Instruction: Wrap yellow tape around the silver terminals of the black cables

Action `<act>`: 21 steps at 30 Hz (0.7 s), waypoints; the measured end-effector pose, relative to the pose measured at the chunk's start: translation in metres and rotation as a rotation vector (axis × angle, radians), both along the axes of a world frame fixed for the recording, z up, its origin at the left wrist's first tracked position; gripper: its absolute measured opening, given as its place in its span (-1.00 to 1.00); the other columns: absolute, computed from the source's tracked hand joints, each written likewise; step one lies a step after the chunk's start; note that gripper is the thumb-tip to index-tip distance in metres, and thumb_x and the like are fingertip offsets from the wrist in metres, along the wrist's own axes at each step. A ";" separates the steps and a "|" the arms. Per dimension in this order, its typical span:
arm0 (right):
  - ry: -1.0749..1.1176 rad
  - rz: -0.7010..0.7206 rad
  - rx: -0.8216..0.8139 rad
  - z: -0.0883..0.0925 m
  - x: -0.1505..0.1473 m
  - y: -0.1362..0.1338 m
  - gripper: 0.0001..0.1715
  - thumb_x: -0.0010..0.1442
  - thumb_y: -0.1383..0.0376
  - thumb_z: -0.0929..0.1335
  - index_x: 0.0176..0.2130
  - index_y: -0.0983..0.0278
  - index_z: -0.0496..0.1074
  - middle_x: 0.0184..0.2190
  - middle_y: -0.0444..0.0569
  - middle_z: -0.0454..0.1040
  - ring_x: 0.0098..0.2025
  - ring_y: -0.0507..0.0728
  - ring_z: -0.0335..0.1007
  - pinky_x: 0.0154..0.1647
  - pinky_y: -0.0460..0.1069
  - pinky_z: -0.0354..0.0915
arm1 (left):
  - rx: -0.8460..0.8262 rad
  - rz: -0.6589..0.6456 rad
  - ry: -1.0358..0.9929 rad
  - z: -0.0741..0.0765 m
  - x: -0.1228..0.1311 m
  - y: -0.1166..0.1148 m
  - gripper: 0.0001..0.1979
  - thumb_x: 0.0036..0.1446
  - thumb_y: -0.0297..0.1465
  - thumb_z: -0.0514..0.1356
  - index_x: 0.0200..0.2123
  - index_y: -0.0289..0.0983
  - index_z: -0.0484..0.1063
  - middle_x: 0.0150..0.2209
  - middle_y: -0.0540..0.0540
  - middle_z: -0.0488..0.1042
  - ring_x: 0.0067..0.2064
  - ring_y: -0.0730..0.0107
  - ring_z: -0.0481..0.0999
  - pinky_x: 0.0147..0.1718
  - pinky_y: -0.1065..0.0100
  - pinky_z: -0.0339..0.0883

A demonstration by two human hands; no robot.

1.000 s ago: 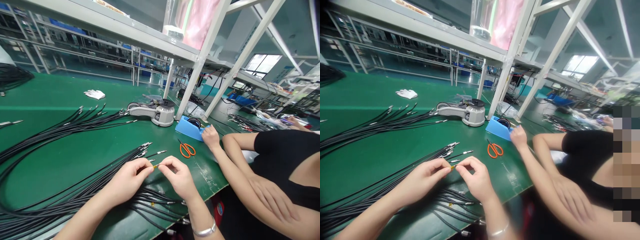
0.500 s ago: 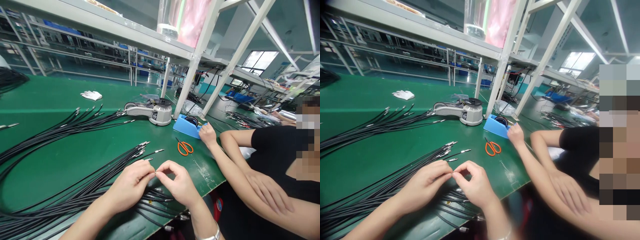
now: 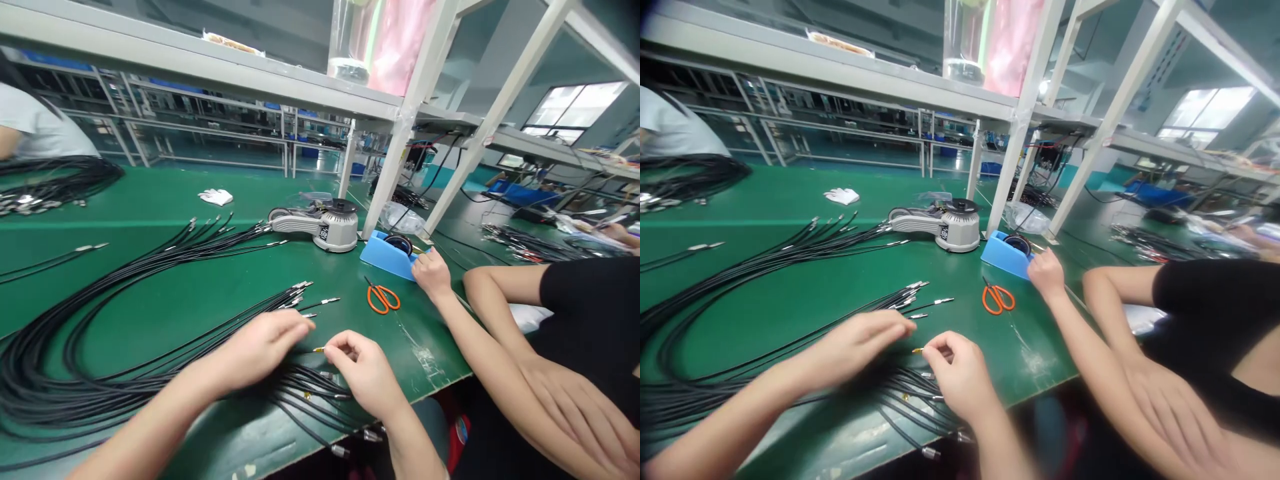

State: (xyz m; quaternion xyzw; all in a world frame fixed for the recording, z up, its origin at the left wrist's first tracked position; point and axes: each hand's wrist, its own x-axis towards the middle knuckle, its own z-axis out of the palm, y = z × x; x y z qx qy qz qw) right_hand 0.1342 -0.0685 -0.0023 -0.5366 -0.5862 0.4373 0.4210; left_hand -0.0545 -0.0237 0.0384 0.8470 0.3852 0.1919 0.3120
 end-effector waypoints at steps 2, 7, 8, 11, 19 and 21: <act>-0.014 -0.034 0.011 -0.002 -0.001 0.001 -0.80 0.12 0.22 0.35 -0.45 0.30 0.47 -0.52 -0.11 0.47 -0.45 0.07 0.36 -0.39 -0.07 0.27 | -0.023 0.210 -0.035 0.007 -0.022 0.006 -0.66 0.26 -0.21 -0.04 -0.15 -0.16 0.49 -0.24 -0.02 0.56 -0.18 0.36 0.49 -0.16 0.42 0.31; -0.017 -0.026 -0.010 -0.005 -0.003 0.004 -0.77 0.13 0.18 0.34 -0.44 0.29 0.44 -0.50 -0.09 0.45 -0.43 0.09 0.34 -0.37 -0.05 0.26 | 0.088 0.376 0.111 0.001 -0.084 -0.005 -0.68 0.19 -0.15 0.05 -0.21 -0.15 0.53 -0.18 -0.05 0.55 -0.13 0.29 0.49 -0.10 0.39 0.32; -0.012 -0.021 -0.009 -0.005 -0.003 0.005 -0.77 0.13 0.18 0.34 -0.43 0.29 0.44 -0.49 -0.09 0.45 -0.42 0.10 0.35 -0.36 -0.05 0.26 | 0.102 0.344 0.139 -0.004 -0.089 -0.010 -0.70 0.20 -0.18 0.05 -0.21 -0.15 0.53 -0.18 -0.06 0.55 -0.13 0.29 0.48 -0.09 0.37 0.32; -0.001 -0.004 0.026 0.000 -0.005 0.006 -0.77 0.15 0.17 0.33 -0.41 0.28 0.44 -0.46 -0.08 0.47 -0.38 0.11 0.37 -0.31 -0.04 0.26 | 0.153 0.249 0.168 -0.021 -0.082 -0.021 -0.73 0.23 -0.27 0.05 -0.12 -0.15 0.49 -0.17 -0.08 0.52 -0.08 0.28 0.42 -0.05 0.32 0.28; -0.015 -0.077 0.018 0.006 -0.007 0.008 -0.79 0.09 0.20 0.37 -0.46 0.30 0.47 -0.47 -0.08 0.49 -0.39 0.10 0.38 -0.32 -0.06 0.27 | 0.095 0.058 0.083 -0.021 -0.030 -0.007 -0.74 0.25 -0.36 0.01 -0.38 -0.21 0.46 -0.36 -0.02 0.47 -0.24 0.37 0.39 -0.19 0.37 0.26; -0.002 -0.090 0.006 0.007 -0.006 0.007 -0.80 0.07 0.22 0.38 -0.48 0.31 0.48 -0.48 -0.08 0.50 -0.39 0.10 0.38 -0.32 -0.06 0.27 | 0.009 0.039 0.056 -0.017 -0.019 -0.006 -0.76 0.25 -0.35 0.01 -0.35 -0.22 0.45 -0.33 -0.01 0.48 -0.23 0.38 0.40 -0.19 0.38 0.26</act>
